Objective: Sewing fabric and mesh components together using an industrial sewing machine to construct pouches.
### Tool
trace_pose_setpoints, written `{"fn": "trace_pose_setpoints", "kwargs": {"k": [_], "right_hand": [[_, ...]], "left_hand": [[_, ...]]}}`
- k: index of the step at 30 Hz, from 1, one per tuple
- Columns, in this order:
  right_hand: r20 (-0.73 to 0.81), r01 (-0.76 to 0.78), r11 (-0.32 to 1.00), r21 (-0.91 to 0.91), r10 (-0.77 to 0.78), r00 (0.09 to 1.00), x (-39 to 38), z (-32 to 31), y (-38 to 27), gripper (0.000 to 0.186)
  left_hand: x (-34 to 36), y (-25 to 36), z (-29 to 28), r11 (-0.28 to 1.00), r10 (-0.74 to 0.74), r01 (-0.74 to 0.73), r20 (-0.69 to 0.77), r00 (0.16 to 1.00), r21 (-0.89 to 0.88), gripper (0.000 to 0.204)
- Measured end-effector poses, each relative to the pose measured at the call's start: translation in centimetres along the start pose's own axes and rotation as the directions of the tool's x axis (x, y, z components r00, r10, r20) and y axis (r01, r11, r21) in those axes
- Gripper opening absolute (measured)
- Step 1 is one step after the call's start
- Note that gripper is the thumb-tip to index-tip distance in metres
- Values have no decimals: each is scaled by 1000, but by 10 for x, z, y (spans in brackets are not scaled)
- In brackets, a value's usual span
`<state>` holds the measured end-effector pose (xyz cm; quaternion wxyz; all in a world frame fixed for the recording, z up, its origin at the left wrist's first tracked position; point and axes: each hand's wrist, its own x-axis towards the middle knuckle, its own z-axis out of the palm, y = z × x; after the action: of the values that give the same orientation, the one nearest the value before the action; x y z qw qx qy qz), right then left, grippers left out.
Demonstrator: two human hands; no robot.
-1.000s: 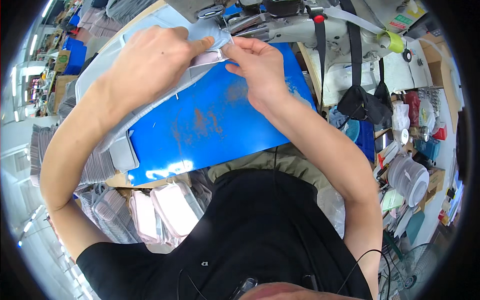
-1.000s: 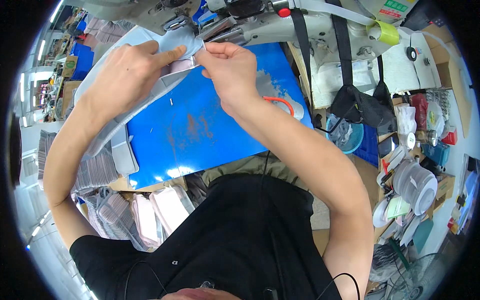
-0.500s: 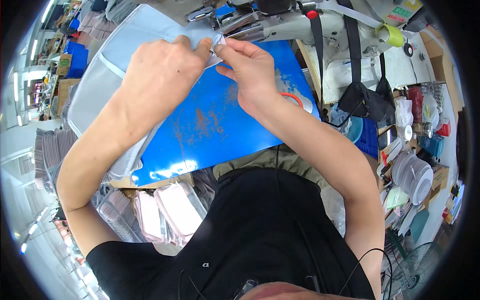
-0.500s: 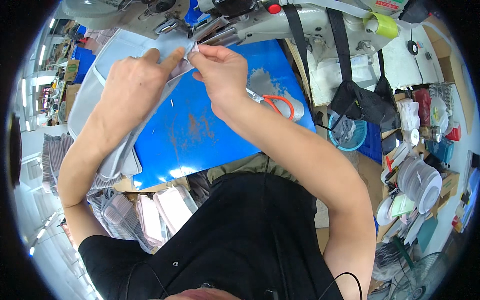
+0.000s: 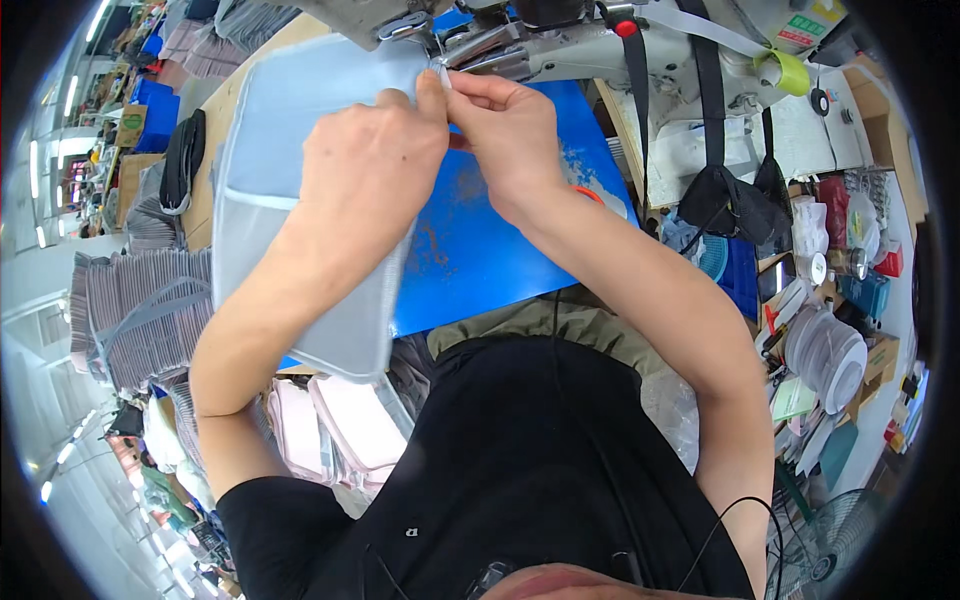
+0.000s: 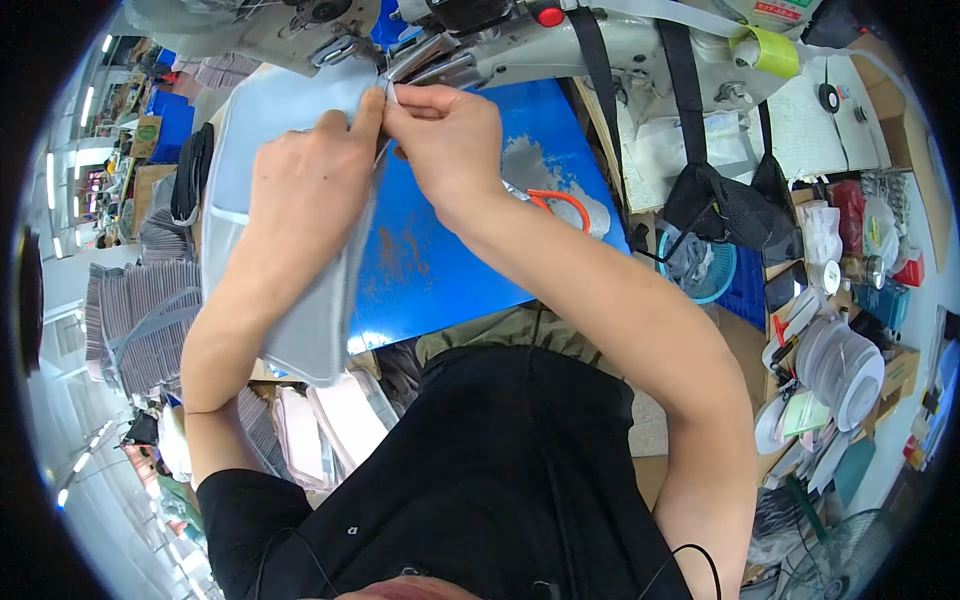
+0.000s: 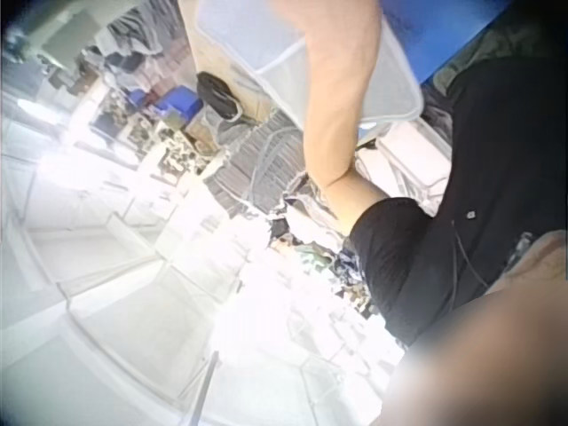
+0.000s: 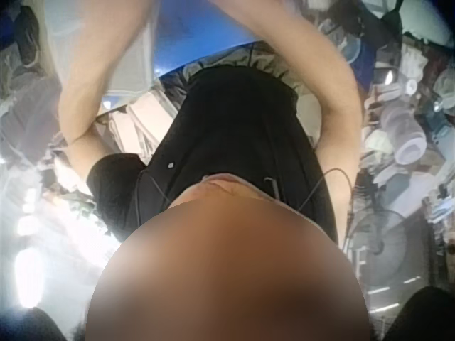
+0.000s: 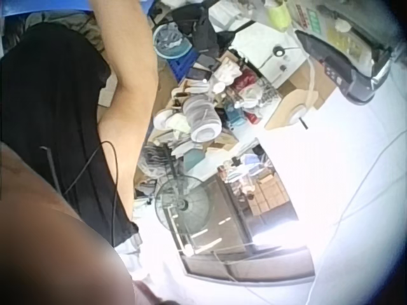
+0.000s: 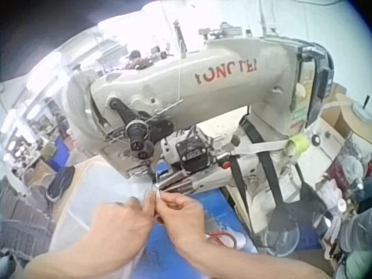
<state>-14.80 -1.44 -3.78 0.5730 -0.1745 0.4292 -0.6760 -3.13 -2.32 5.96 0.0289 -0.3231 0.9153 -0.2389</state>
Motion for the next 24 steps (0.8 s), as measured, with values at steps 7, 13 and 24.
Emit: {"fn": "trace_pose_setpoints", "kwargs": {"k": [7,13,24], "right_hand": [[91,65,992,-112,-54,994,-1,-10,-6,22],[154,140,980,-143,-118,981,10,-23,-4,20],[412,477,625,-618,-260,873,-20,-57,2,33]], "left_hand": [[4,29,11,988,-148,152,81,986,-42,44],[18,42,22,917,-312,318,63,948,-242,26],[-87,26,178,62,-906,350,95,413,-935,49]]}}
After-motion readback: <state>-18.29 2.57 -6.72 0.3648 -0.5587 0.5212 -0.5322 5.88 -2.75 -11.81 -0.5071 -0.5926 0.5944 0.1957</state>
